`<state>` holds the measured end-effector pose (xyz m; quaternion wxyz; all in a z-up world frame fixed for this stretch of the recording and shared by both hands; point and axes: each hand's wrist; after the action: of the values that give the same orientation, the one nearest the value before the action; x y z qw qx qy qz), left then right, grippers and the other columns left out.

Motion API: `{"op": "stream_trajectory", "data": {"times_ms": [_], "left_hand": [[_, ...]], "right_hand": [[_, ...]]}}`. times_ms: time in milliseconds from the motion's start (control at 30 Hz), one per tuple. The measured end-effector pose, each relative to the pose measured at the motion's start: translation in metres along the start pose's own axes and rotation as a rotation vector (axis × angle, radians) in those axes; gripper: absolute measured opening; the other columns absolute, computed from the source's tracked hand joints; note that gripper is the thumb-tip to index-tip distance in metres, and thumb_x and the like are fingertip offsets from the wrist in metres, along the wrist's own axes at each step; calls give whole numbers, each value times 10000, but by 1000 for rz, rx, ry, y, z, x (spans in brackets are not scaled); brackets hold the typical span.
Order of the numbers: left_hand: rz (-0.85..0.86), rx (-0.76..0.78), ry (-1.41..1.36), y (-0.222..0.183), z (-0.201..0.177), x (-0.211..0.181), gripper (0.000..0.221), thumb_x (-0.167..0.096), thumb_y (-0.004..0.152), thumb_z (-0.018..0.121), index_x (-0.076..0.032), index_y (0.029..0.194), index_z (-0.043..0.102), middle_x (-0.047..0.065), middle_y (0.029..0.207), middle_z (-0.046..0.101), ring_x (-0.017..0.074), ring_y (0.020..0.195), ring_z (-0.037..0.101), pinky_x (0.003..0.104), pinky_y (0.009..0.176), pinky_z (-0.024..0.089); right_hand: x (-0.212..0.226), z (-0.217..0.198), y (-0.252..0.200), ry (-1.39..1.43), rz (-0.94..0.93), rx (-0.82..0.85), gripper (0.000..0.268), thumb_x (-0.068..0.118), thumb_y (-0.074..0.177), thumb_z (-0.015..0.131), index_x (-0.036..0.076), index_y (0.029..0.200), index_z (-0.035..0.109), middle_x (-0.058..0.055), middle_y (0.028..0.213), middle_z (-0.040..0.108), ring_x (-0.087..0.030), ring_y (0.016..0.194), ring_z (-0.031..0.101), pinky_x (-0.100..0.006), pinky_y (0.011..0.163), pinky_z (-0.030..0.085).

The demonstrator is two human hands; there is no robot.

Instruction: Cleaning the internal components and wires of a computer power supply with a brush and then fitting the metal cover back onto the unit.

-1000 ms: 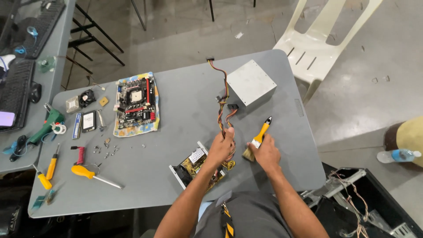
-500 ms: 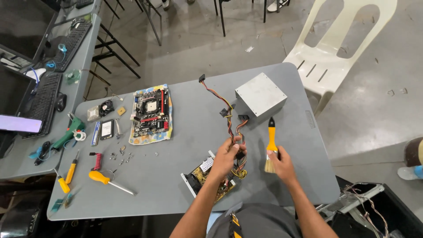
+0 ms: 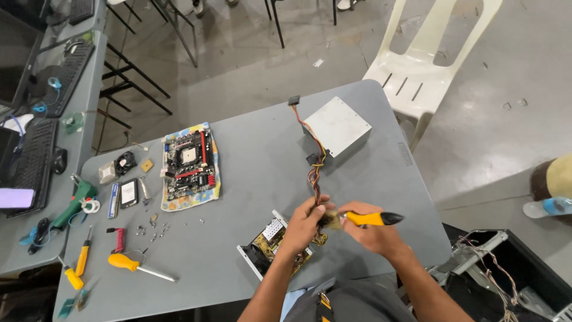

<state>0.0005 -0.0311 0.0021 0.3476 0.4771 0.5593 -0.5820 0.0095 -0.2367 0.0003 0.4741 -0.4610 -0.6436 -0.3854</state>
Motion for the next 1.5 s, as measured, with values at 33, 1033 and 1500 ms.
{"op": "stream_trajectory", "data": {"times_ms": [33,1033,1500], "left_hand": [[-1,6,-3,5,0,7,373,-257,1032,517,-98,1339,657,164,1194,743,301,1152,685,462,1017,523],[124,-88,-520,-4,7,49,508,-400,1122,334,-8,1337,575,229,1187,692,304,1080,694,410,812,594],[76,-130,-570,-17,11,23,530,-392,1134,330,-22,1458,530,251,1271,621,330,1047,642,493,927,574]], "right_hand": [[2,1,-1,-4,4,-3,219,-2,829,673,87,991,791,-135,812,774,-200,673,687,-375,607,594],[86,31,4,2,-9,176,201,12,834,690,35,1008,788,-124,668,628,-144,664,588,-370,608,568],[43,32,18,-87,-99,-38,177,125,911,733,62,1075,753,-97,790,688,-156,727,676,-298,678,537]]}}
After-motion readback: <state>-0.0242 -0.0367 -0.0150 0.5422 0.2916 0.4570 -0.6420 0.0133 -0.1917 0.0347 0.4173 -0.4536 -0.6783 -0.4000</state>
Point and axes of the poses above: each hand's wrist, its own y-axis towards the middle knuckle, its own z-axis out of the palm, x = y × z
